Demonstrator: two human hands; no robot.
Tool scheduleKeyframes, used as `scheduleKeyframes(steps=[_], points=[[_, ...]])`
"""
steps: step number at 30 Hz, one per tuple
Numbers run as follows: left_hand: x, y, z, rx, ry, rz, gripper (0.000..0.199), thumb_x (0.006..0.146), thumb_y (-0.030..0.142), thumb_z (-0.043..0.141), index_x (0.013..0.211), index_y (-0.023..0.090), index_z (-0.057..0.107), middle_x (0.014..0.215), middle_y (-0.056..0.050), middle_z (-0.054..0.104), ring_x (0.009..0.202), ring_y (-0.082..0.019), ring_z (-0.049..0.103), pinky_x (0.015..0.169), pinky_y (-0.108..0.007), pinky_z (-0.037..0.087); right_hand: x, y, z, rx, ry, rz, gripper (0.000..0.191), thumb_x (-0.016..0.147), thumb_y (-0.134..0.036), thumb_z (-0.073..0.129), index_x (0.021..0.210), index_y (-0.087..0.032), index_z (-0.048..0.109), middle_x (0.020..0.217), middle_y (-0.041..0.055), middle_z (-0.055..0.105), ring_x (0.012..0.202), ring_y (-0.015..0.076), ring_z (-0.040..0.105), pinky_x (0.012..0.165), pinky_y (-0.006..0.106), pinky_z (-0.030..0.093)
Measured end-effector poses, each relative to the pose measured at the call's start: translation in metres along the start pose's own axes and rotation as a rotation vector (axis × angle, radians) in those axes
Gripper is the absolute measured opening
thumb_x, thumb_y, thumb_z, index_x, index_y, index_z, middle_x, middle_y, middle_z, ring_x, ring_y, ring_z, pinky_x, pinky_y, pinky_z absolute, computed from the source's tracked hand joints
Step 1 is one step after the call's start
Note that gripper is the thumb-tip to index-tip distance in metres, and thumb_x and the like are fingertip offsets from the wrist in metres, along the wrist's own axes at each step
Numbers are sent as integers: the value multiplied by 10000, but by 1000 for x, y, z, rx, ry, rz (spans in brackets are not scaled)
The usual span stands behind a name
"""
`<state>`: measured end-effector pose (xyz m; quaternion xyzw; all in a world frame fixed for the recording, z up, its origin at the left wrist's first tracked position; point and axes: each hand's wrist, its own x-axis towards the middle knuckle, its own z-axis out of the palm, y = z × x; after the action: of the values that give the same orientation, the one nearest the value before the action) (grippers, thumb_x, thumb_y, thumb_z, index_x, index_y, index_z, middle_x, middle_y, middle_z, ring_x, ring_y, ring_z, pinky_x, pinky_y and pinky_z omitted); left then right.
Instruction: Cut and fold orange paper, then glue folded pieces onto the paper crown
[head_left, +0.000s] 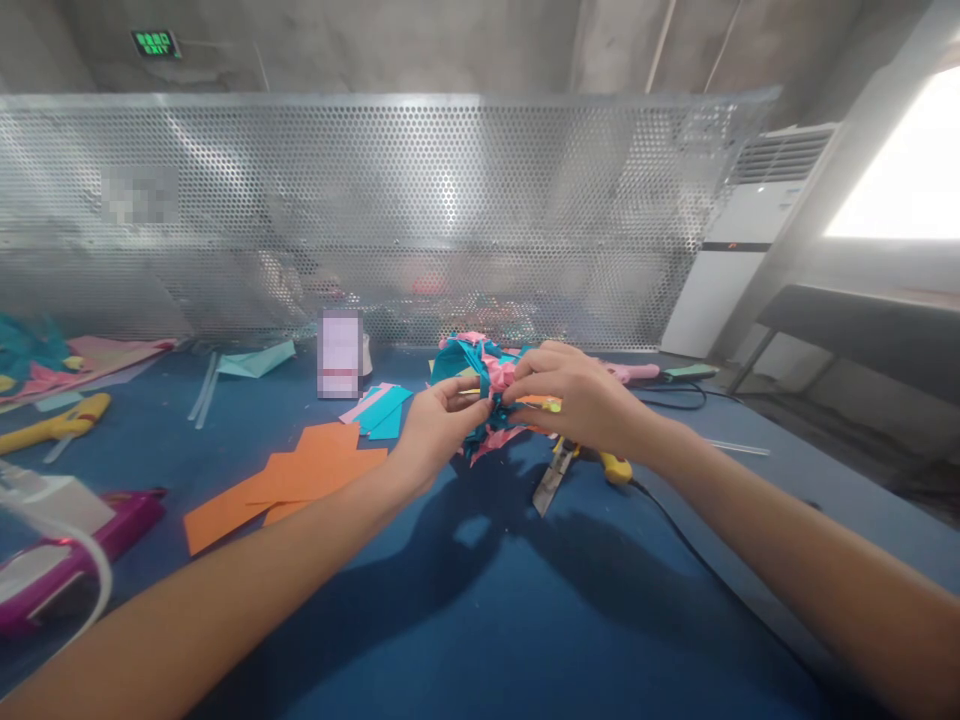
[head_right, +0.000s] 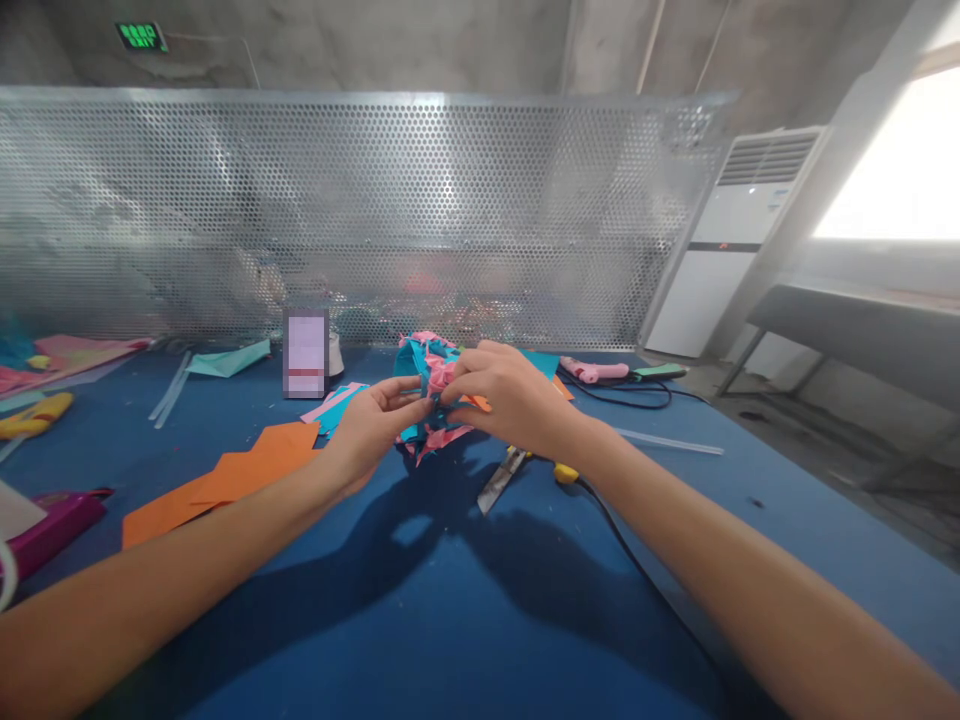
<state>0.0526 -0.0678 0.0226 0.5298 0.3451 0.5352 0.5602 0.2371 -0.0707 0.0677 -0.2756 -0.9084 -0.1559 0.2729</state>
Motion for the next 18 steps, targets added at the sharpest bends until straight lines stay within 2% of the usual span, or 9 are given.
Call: scheduleKeyframes(steps=[6,9,10,12,13,15,18], points=[[-1,6,2,-4,59,-15,382,638,170,749,996,141,618,764,-16,709,693,-121,630,689,-242,461,2,-2,-7,82,-11,-33,120,803,-283,639,879,-212,700,820,40,644,772,173,542,705,311,419],[-1,9,2,-39,81,-27,390,648,178,746,1008,135,602,780,-22,717,713,-128,642,721,-256,467,-5,20,-18,218,70,92,166,847,-328,568,865,-223,695,786,23,655,719,150,574,657,281,450],[-1,10,2,-46,84,-24,378,654,180,742,1003,136,603,790,-24,719,724,-130,645,732,-258,469,-11,35,-22,211,106,216,185,853,-346,553,851,-223,691,778,17,666,693,146,580,644,278,457],[0,9,2,-53,92,-17,348,663,178,735,985,140,607,797,-24,721,734,-127,648,746,-259,472,-32,76,-28,89,160,487,230,854,-392,538,901,-221,684,848,17,692,760,168,610,691,297,475],[0,9,2,-53,97,-16,335,665,177,731,976,141,610,791,-21,720,728,-123,647,747,-259,473,-45,100,-29,6,119,625,263,871,-397,505,950,-212,675,888,19,700,796,177,622,714,301,482],[1,7,2,-48,106,-16,315,670,175,724,963,141,613,773,-15,716,703,-116,641,738,-256,475,-78,147,-31,-227,-99,900,306,924,-351,413,1070,-199,634,1005,17,691,877,166,624,770,278,483],[2,5,2,-39,104,-4,302,671,175,719,954,142,619,773,-15,715,697,-115,637,720,-251,474,-125,202,-29,-342,-242,1008,259,923,-307,466,1078,-159,611,1082,73,635,918,195,608,787,335,502]])
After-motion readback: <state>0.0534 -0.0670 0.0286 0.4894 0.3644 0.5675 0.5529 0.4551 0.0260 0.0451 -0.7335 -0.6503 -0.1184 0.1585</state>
